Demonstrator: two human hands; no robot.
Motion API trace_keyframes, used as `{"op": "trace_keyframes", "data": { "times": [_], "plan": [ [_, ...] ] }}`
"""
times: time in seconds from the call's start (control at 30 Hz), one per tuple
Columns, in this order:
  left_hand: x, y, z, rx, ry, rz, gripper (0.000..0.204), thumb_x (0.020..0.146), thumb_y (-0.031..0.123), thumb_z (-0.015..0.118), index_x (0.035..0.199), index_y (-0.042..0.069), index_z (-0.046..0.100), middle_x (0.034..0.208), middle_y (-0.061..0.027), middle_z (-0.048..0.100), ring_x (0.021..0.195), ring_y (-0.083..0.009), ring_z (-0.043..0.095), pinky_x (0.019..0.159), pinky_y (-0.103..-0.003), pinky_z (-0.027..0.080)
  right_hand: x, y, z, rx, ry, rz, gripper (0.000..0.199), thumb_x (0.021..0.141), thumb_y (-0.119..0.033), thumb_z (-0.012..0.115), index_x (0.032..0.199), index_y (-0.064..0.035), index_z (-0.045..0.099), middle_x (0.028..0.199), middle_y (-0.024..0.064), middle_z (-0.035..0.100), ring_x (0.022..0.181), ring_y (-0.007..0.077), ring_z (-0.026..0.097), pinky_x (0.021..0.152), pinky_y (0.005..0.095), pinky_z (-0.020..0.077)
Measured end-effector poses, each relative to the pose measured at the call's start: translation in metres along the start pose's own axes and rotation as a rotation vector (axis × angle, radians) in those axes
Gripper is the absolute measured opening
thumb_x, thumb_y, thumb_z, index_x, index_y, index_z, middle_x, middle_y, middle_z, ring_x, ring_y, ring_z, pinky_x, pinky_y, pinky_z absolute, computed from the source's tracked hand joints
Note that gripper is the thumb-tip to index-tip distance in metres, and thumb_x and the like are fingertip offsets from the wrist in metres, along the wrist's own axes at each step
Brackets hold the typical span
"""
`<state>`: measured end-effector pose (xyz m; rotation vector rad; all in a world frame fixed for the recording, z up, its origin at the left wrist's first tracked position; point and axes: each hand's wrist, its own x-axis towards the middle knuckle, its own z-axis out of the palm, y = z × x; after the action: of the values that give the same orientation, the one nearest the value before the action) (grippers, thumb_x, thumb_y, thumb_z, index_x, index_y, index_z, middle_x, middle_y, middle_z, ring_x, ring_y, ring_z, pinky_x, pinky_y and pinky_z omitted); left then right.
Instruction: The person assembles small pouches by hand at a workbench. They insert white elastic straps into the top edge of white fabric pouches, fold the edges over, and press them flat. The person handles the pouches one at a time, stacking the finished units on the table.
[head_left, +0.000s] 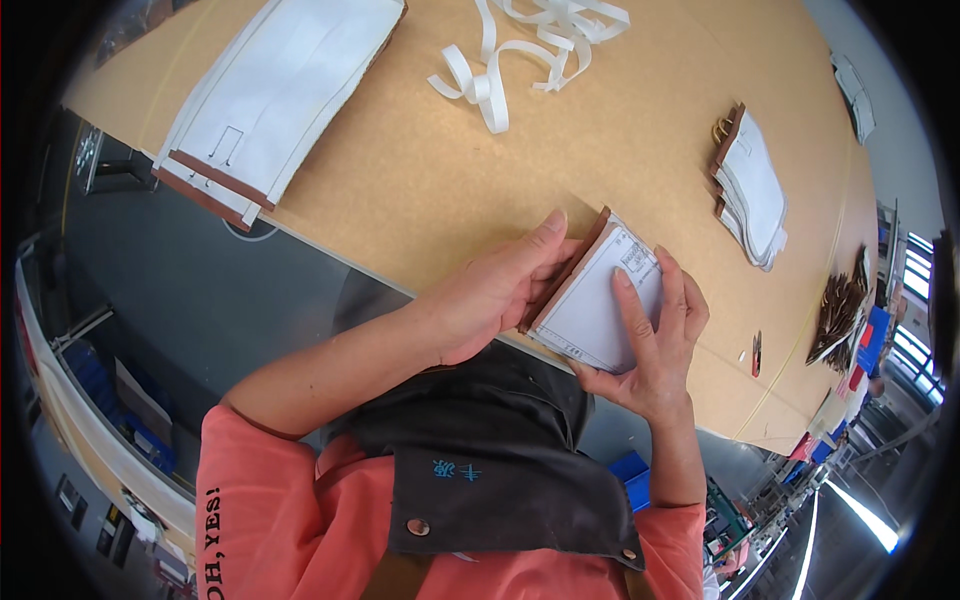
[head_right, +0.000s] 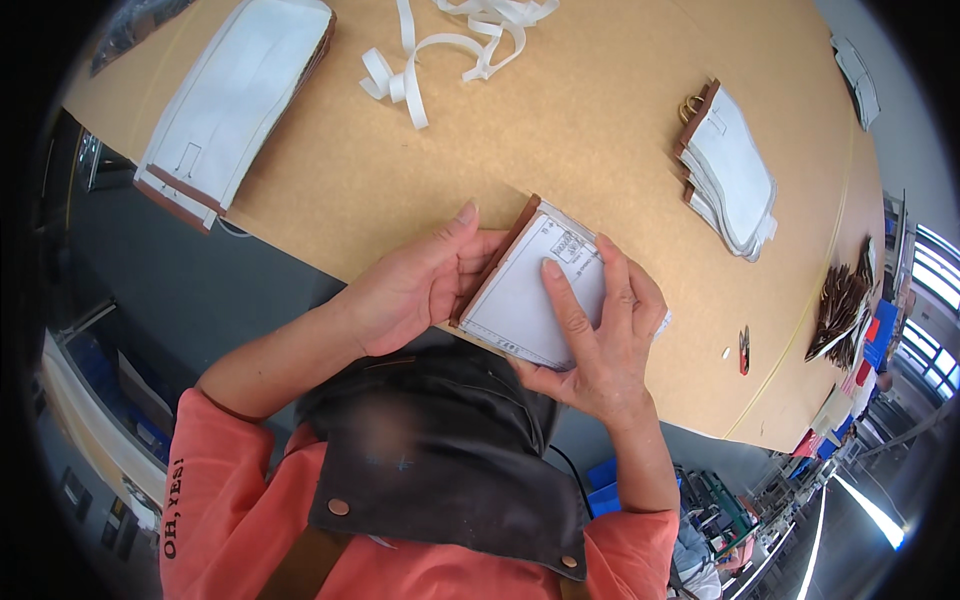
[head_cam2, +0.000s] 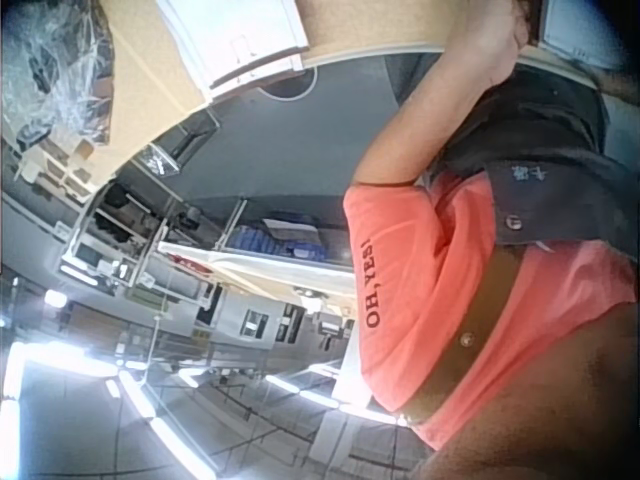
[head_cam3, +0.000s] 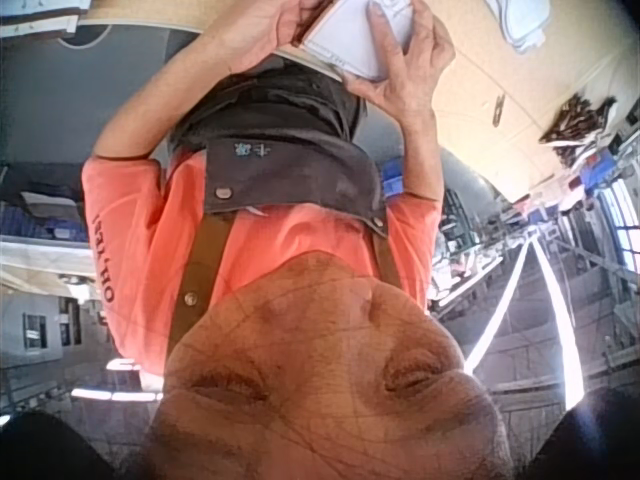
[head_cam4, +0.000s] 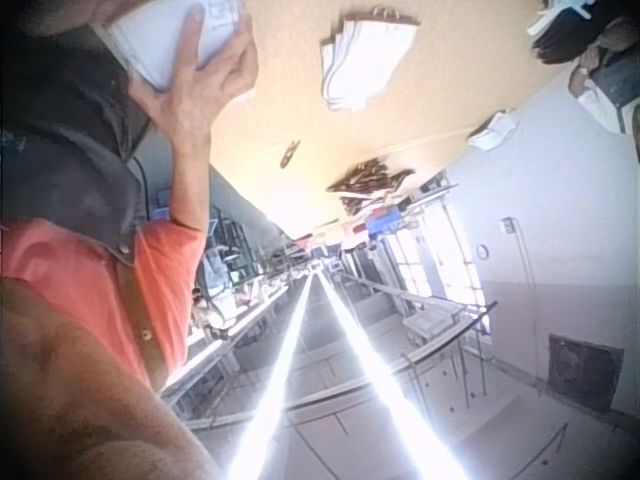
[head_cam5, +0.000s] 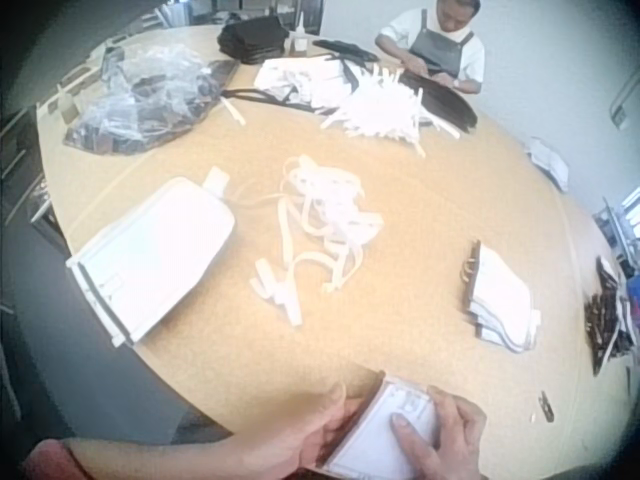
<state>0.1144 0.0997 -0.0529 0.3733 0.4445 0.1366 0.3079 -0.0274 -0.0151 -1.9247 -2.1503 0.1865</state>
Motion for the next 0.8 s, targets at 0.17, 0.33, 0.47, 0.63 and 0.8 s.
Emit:
{"op": "trace_keyframes", "data": {
  "times": [0.17, 0.33, 0.47, 0.63, 0.8],
  "plan": [
    [0.0, 0.0002, 0.0019, 0.004, 0.026, 0.006, 0.086, 0.102, 0.065, 0.031, 0.151, -0.006, 0.032, 0.15, -0.019, 0.043, 0.135, -0.0248, 0.047, 0.112, -0.037, 0.038, 0.0015, -0.0005, 0.0016, -0.003, 0.013, -0.012, 0.088, 0.055, -0.042, 0.086, 0.135, -0.0159, 0.062, 0.147, 0.0266, 0.042, 0.12, 0.0402, 0.045, 0.099, 0.0468, 0.0373],
    [-0.0007, 0.0006, 0.0027, 0.001, 0.037, 0.001, 0.085, 0.102, 0.065, 0.031, 0.15, -0.005, 0.034, 0.149, -0.0183, 0.045, 0.133, -0.0237, 0.048, 0.11, -0.036, 0.039, 0.0032, -0.0011, 0.0026, -0.006, 0.017, -0.013, 0.088, 0.055, -0.042, 0.087, 0.135, -0.0162, 0.062, 0.147, 0.0266, 0.042, 0.119, 0.0401, 0.045, 0.099, 0.0466, 0.0375],
    [0.0013, -0.0027, 0.0002, -0.028, 0.03, 0.001, 0.085, 0.102, 0.065, 0.031, 0.15, -0.005, 0.034, 0.149, -0.0179, 0.046, 0.133, -0.0236, 0.049, 0.11, -0.036, 0.04, 0.0041, -0.0009, 0.0026, -0.009, 0.007, -0.012, 0.088, 0.055, -0.042, 0.087, 0.135, -0.0164, 0.062, 0.147, 0.0267, 0.042, 0.119, 0.0401, 0.045, 0.099, 0.0467, 0.0377],
    [0.0002, -0.0004, 0.0011, -0.016, 0.012, 0.004, 0.084, 0.103, 0.064, 0.031, 0.15, -0.004, 0.035, 0.148, -0.0177, 0.047, 0.132, -0.023, 0.05, 0.11, -0.036, 0.04, 0.0039, -0.0007, 0.0036, -0.007, 0.005, -0.009, 0.088, 0.054, -0.042, 0.087, 0.135, -0.0166, 0.063, 0.147, 0.0266, 0.042, 0.12, 0.0403, 0.045, 0.099, 0.0468, 0.0376],
    [0.0003, -0.0012, 0.0019, -0.018, 0.002, 0.017, 0.08, 0.104, 0.063, 0.031, 0.15, -0.003, 0.036, 0.146, -0.0164, 0.048, 0.13, -0.0216, 0.051, 0.109, -0.036, 0.041, 0.0038, 0.002, 0.0072, -0.002, 0.012, -0.027, 0.088, 0.054, -0.041, 0.086, 0.135, -0.0166, 0.063, 0.148, 0.0265, 0.042, 0.12, 0.0404, 0.045, 0.099, 0.0471, 0.0374]
  ]
}}
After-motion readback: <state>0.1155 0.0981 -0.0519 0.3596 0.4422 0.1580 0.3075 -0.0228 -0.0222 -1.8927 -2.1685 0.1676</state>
